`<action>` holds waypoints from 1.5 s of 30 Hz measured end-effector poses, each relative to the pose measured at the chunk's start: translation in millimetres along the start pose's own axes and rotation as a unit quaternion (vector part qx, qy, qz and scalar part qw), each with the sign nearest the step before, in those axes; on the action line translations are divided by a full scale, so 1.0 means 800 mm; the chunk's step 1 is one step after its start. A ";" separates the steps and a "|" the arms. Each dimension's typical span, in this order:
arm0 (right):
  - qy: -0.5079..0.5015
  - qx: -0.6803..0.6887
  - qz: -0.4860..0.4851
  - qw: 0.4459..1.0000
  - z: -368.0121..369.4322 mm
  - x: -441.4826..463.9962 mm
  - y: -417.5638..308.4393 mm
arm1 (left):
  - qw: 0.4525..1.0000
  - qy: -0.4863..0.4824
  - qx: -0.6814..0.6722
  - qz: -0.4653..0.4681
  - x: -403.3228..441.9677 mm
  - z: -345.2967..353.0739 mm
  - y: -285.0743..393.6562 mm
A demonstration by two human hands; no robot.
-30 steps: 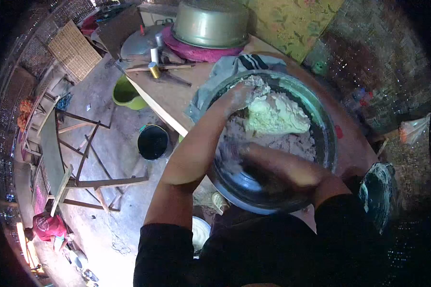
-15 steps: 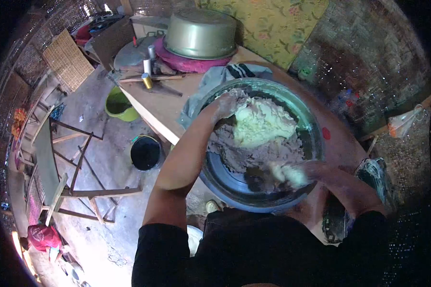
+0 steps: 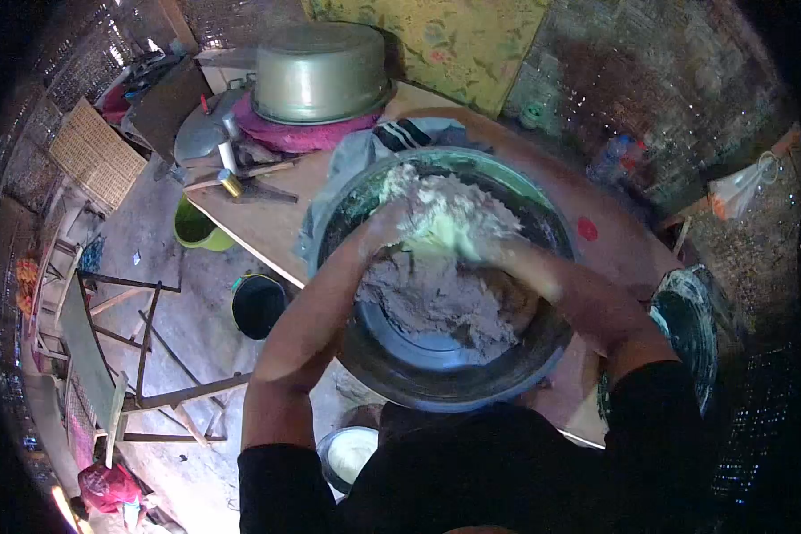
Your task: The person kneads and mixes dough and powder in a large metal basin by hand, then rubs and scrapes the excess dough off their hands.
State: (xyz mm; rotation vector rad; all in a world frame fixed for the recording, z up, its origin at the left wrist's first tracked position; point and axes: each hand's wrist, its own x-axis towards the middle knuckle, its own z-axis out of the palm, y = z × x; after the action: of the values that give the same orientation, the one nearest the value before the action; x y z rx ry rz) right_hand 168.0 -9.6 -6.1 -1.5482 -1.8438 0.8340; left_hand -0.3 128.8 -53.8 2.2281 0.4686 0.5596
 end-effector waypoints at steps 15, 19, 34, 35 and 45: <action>-0.076 0.038 0.076 0.994 -0.005 -0.095 -0.067 | 0.829 -0.093 -0.549 -0.057 -0.001 0.015 -0.005; -0.068 -0.075 0.105 0.989 -0.068 -0.156 -0.123 | 0.976 -0.123 -0.178 -0.013 -0.018 -0.012 0.025; -0.425 0.023 0.112 0.898 0.065 -0.129 -0.046 | 0.973 -0.175 0.102 -0.111 -0.006 -0.052 0.090; -0.427 0.023 0.100 0.898 0.069 -0.122 -0.042 | 0.974 -0.170 0.102 -0.114 -0.008 -0.060 0.099; -0.432 -0.004 -0.024 0.902 0.157 -0.093 0.013 | 0.985 -0.162 0.054 0.028 0.010 -0.012 0.004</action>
State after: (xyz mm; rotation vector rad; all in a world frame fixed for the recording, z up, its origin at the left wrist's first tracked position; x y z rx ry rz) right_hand 89.2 -93.1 -96.8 -1.1955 -2.4509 1.6767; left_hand 1.7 136.4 -43.5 2.3848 0.2730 0.1966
